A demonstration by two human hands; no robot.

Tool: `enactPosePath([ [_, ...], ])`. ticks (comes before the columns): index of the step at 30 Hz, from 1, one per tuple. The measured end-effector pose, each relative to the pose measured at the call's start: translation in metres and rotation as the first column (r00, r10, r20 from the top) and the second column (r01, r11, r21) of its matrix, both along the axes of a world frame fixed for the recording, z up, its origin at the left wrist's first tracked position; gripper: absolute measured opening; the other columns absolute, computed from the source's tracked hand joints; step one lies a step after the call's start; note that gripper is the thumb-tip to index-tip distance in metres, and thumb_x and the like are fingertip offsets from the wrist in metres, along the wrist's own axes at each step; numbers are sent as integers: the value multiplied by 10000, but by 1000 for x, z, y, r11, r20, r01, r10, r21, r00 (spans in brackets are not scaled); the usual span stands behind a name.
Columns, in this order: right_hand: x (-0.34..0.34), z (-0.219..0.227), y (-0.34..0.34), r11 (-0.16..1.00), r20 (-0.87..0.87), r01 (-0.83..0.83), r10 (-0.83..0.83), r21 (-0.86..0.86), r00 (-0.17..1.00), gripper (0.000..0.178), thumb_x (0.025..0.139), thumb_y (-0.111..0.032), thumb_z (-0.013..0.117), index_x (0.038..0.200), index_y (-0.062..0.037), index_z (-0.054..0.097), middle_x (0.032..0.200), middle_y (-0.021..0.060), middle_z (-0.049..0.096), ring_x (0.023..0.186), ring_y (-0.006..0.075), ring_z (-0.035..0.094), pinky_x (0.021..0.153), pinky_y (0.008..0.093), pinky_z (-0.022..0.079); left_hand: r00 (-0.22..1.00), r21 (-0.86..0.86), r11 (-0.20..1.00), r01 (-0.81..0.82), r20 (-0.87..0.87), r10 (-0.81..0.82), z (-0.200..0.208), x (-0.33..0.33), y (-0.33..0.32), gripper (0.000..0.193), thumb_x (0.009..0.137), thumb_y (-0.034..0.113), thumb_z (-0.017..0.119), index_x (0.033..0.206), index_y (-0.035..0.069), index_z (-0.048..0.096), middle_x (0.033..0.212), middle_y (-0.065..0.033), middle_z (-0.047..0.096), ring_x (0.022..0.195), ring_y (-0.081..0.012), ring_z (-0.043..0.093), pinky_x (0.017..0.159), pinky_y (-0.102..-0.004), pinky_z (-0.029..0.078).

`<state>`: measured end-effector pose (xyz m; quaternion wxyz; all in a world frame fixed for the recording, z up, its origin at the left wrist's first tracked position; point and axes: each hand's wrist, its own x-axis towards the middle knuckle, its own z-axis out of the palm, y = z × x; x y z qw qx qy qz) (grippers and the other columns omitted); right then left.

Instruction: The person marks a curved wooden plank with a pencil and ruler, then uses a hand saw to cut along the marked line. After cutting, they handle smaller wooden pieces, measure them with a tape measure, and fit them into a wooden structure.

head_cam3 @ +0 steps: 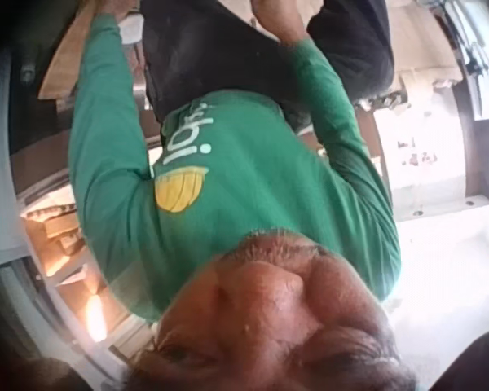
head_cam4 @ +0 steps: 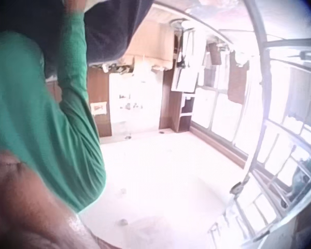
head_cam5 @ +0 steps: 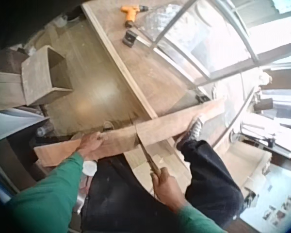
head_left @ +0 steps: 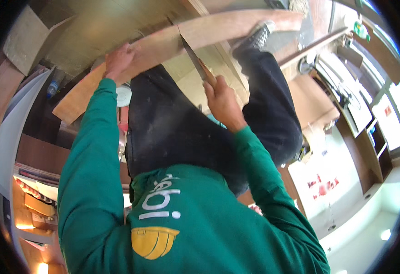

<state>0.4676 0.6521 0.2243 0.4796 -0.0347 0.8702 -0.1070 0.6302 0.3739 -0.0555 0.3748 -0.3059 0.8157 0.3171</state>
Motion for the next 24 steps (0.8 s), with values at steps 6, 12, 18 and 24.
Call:
enactPosePath([
  [6,-10,199,17,983,127,143,-158,115,979,261,1049,-203,644,1200,-12,552,893,356,679,911,562,682,728,585,536,999,9,1000,28,23,-28,10,-5,-2,742,991,768,478,1332,133,653,1417,-153,681,1320,-418,610,1130,-662,373],
  [12,15,-45,31,990,-126,-66,50,-126,991,352,1045,-308,645,1076,31,556,889,358,678,878,578,656,760,625,526,999,9,999,32,13,-32,20,-10,4,724,995,761,478,1331,144,651,1364,-187,702,1316,-413,617,1100,-663,376],
  [18,-6,-47,-1,997,-98,-65,60,-45,993,379,1047,-331,630,1060,41,563,927,393,677,927,582,662,799,630,522,998,23,998,50,29,-51,25,-6,4,764,995,767,471,1384,127,622,1380,-200,692,1320,-432,613,1121,-620,399],
  [24,-6,199,15,974,115,164,-183,155,976,277,1042,-221,654,1205,-22,551,862,334,682,866,545,692,706,577,542,999,39,999,28,19,-29,15,-2,2,891,991,776,480,1507,53,556,1470,-236,628,1369,-438,580,1126,-491,466],
])
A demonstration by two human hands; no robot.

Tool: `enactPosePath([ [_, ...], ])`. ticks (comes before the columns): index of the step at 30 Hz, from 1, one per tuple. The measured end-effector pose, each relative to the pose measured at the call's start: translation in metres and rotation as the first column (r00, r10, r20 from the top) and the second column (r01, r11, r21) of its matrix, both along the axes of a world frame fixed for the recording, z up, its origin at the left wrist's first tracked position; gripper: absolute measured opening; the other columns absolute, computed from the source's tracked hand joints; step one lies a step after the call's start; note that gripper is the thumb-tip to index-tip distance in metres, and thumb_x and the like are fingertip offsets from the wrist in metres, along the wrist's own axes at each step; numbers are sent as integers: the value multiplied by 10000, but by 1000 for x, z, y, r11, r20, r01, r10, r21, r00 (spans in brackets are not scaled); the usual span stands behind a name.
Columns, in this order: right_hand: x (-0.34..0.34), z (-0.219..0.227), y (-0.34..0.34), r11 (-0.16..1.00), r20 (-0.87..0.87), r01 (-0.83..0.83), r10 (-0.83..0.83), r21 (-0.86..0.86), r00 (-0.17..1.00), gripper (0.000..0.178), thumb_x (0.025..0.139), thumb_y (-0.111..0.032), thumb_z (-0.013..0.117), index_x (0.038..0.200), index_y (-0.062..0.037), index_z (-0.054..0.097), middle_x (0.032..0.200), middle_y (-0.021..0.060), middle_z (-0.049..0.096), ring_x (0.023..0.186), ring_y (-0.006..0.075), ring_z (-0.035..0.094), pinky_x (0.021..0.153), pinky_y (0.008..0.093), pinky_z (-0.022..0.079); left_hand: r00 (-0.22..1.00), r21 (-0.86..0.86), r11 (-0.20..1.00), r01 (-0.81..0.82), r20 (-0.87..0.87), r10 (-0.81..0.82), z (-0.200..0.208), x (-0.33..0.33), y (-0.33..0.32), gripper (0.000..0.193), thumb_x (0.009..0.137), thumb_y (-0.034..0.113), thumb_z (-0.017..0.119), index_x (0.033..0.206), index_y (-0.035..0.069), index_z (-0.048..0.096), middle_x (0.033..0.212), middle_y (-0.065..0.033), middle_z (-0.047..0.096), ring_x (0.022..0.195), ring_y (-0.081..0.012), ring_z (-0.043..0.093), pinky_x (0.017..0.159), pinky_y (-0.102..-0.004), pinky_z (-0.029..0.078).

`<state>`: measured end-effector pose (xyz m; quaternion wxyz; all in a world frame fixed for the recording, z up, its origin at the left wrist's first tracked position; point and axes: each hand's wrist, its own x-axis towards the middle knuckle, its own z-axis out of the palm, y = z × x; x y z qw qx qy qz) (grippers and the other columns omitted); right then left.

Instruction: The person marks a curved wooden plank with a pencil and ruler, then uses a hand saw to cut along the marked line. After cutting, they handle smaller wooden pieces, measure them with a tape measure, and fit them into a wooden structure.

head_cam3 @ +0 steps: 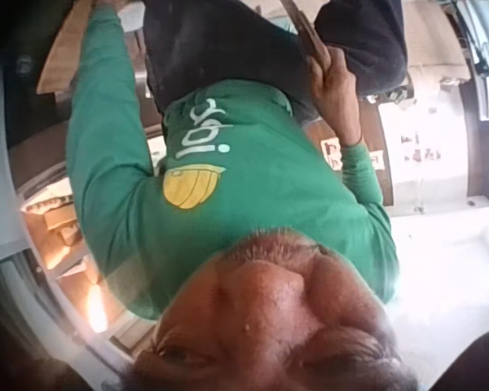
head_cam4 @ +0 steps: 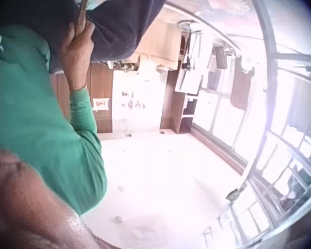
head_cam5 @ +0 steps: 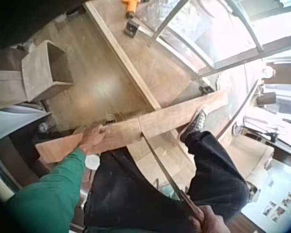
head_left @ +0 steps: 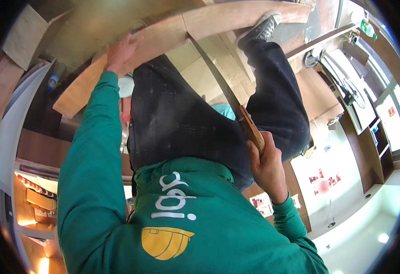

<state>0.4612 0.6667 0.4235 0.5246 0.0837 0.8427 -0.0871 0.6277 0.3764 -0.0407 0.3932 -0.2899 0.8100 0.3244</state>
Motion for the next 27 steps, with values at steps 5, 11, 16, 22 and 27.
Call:
enactPosePath([
  [5,29,-214,27,939,-259,-300,252,-166,933,306,1046,-270,647,1115,9,541,879,360,678,864,576,664,704,623,523,996,-87,996,31,-85,-38,-8,-3,0,856,994,770,478,1418,37,607,1438,-233,645,1337,-433,597,1101,-561,453],
  [11,-1,-263,-23,950,-232,-258,214,-178,949,369,1056,-320,622,1072,41,547,904,383,668,923,591,646,797,645,507,999,-16,1000,2,35,-1,7,-14,-3,680,993,726,515,1275,129,679,1337,-153,714,1297,-417,618,1106,-663,383],
  [16,-6,-10,8,994,-18,-96,96,-51,995,251,1042,-202,653,1156,-9,540,877,349,669,908,568,670,742,580,531,997,-2,998,-66,-40,66,-6,-1,-2,693,992,724,518,1295,120,670,1353,-169,705,1285,-429,621,1093,-667,394],
  [22,6,-117,16,970,-129,-233,224,-65,966,285,1045,-234,653,1152,6,542,878,351,673,892,580,656,740,606,528,991,-74,997,-38,-128,28,-7,-2,-1,774,1001,747,493,1260,33,647,1336,-235,696,1278,-449,632,1061,-632,451],
  [27,6,-293,-19,952,-258,-232,177,-201,950,388,1045,-321,643,1040,53,538,911,392,661,941,583,655,795,658,493,997,-65,997,39,-59,-43,7,-16,-8,750,996,749,497,1278,71,652,1315,-238,702,1235,-462,648,1030,-657,452],
])
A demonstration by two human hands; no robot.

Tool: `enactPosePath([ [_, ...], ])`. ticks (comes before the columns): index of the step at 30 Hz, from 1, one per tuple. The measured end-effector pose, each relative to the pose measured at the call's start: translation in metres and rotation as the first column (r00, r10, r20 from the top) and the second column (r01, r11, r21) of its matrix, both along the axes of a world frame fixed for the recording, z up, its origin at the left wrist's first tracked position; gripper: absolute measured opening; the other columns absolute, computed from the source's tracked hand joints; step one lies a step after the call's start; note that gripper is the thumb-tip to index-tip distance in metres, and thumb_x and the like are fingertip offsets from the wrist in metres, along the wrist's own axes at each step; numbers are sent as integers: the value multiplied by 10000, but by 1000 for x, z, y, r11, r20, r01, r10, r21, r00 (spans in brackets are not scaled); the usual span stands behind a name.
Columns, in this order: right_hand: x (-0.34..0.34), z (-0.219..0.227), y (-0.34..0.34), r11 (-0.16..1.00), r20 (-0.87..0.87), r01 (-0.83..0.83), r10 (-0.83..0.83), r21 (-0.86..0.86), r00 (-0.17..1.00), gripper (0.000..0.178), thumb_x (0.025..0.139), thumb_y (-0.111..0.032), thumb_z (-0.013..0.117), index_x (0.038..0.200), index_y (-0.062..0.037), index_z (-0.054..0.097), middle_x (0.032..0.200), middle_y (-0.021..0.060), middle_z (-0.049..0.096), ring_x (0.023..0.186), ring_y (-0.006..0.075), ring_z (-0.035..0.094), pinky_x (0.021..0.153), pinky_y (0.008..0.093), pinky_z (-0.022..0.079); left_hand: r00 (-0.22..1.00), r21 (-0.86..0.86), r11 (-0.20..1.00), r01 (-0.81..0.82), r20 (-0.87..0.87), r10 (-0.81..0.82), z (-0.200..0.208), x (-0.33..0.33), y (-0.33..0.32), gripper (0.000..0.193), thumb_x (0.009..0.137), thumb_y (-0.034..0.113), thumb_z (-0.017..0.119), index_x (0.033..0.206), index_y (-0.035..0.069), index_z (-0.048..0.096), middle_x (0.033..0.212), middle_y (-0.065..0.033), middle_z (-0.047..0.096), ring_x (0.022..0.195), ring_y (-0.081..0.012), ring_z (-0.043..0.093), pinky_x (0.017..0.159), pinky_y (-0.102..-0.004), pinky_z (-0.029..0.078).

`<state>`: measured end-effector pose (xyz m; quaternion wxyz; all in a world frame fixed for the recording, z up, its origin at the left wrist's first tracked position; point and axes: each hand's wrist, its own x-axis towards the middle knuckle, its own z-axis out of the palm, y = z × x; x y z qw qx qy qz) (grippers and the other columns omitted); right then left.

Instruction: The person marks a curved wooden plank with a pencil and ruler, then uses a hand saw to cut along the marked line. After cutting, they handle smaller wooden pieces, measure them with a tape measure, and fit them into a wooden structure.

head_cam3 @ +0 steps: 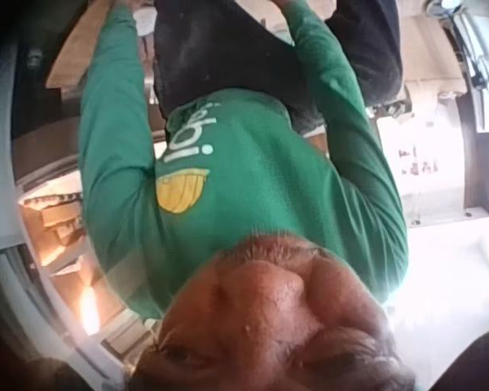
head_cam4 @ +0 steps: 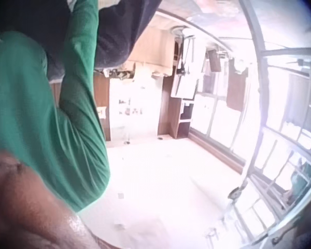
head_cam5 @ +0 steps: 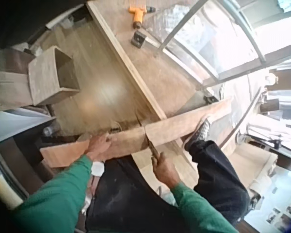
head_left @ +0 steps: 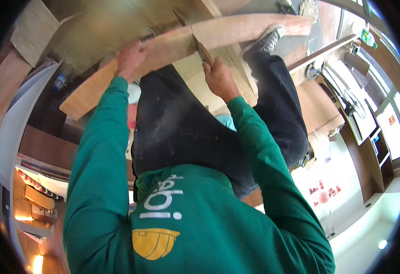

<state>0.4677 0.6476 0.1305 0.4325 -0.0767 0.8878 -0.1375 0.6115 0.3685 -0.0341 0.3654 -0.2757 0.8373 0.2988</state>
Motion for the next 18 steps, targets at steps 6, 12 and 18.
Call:
enactPosePath([
  [6,-10,213,31,994,110,-54,44,90,993,279,1050,-245,639,1123,13,563,919,355,683,921,571,671,756,614,528,993,2,997,-74,-87,73,-31,18,5,729,991,751,510,1225,76,653,1286,-252,701,1210,-473,648,997,-634,474],
  [12,-2,243,35,982,171,24,-57,189,984,245,1053,-224,637,1156,-24,541,899,336,691,889,558,682,726,603,540,997,-4,998,-58,-56,58,-32,33,10,746,1006,741,491,1225,45,643,1282,-264,700,1227,-466,645,1020,-580,486],
  [18,11,7,22,999,-28,-9,8,-31,1000,361,1060,-312,617,1064,43,550,906,378,672,919,584,647,782,640,507,998,-1,1000,-7,-58,7,-2,18,11,738,1009,742,483,1220,55,651,1292,-268,690,1242,-455,637,1016,-561,487],
])
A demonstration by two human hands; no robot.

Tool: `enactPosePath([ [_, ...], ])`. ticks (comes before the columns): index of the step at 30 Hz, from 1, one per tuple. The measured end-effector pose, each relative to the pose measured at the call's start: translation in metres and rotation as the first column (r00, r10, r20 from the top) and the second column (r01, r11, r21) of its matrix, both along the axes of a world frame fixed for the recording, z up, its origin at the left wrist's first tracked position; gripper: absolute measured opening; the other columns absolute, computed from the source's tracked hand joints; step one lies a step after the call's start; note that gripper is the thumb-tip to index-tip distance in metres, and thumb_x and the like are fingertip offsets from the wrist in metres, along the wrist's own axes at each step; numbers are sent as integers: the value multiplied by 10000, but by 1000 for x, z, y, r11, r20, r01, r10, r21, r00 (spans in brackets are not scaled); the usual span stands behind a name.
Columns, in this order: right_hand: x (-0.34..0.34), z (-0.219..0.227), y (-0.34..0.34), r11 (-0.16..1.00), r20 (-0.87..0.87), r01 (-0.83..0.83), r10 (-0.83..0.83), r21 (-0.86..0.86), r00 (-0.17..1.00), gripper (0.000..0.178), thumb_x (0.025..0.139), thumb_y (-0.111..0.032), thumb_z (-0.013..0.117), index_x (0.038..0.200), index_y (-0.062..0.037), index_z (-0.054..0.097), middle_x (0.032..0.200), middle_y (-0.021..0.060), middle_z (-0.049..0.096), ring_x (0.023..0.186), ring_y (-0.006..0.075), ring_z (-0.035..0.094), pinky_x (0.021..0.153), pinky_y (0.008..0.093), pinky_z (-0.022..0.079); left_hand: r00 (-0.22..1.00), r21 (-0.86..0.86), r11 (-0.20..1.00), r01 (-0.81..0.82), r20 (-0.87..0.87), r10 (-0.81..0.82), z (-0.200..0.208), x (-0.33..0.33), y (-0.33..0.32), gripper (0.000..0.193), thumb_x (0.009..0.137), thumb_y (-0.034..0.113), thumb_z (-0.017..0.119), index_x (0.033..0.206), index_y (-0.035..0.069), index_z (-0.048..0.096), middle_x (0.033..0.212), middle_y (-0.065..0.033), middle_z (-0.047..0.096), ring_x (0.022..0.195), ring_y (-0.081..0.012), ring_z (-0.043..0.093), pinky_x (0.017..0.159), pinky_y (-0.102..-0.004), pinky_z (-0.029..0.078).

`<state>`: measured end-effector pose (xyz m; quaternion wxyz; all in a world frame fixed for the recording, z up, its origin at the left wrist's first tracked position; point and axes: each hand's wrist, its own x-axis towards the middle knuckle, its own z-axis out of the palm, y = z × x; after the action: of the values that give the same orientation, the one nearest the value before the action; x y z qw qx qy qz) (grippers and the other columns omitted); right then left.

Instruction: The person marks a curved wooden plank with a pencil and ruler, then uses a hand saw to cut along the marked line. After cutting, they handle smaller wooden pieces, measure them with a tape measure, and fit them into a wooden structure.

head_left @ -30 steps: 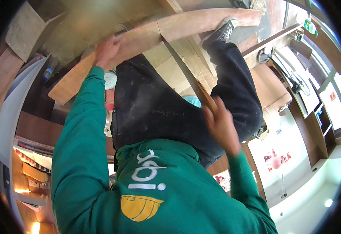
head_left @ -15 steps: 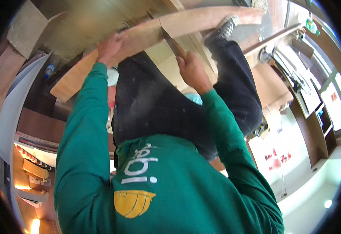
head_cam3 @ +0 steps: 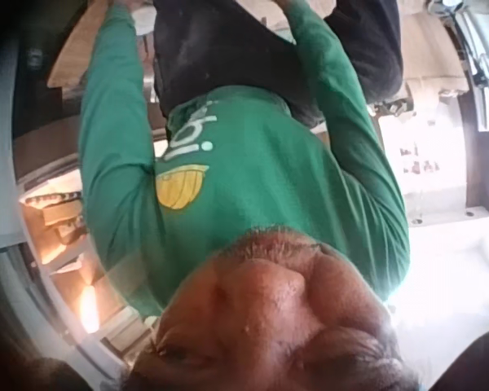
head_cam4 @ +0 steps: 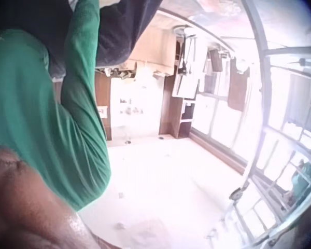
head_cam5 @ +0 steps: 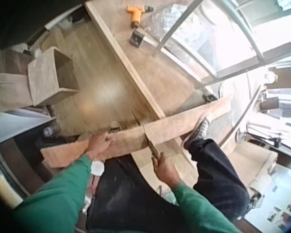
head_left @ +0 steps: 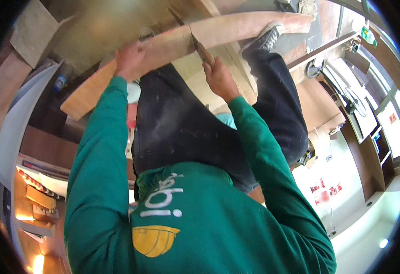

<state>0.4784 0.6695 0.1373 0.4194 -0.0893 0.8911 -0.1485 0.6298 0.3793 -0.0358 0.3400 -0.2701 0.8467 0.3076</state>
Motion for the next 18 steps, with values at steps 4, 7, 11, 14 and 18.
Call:
enactPosePath([
  [4,-20,120,1,993,135,-6,-10,118,991,355,1050,-312,625,1077,34,550,926,404,661,936,593,644,785,636,505,999,40,999,-36,35,35,-11,8,2,742,1007,739,493,1233,50,652,1286,-257,698,1215,-451,651,1006,-560,493],
  [7,-20,268,8,978,216,78,-120,194,969,258,1044,-206,644,1187,-8,563,908,342,688,905,565,675,756,601,529,996,37,997,-70,50,68,-16,-3,-7,708,998,735,501,1319,122,651,1368,-181,694,1287,-424,625,1080,-641,410],
  [11,-17,266,10,966,238,80,-140,247,961,254,1045,-210,645,1184,-22,547,905,338,686,877,560,681,716,597,522,985,77,993,-84,158,71,-5,-4,-6,696,999,725,502,1364,152,652,1407,-139,691,1322,-408,613,1117,-686,367],
  [14,1,111,20,984,99,-29,11,175,995,307,1043,-261,645,1113,18,539,876,368,670,885,582,657,735,634,510,999,-19,998,-54,-4,54,-8,1,-1,696,1001,723,500,1357,145,656,1407,-137,690,1312,-408,619,1116,-649,392],
  [18,1,6,-23,999,5,27,-27,25,1000,346,1048,-295,634,1018,32,526,893,384,672,903,587,654,755,646,508,992,30,999,32,125,-36,0,-18,-12,798,994,770,471,1386,94,636,1437,-219,651,1333,-434,601,1103,-635,420],
])
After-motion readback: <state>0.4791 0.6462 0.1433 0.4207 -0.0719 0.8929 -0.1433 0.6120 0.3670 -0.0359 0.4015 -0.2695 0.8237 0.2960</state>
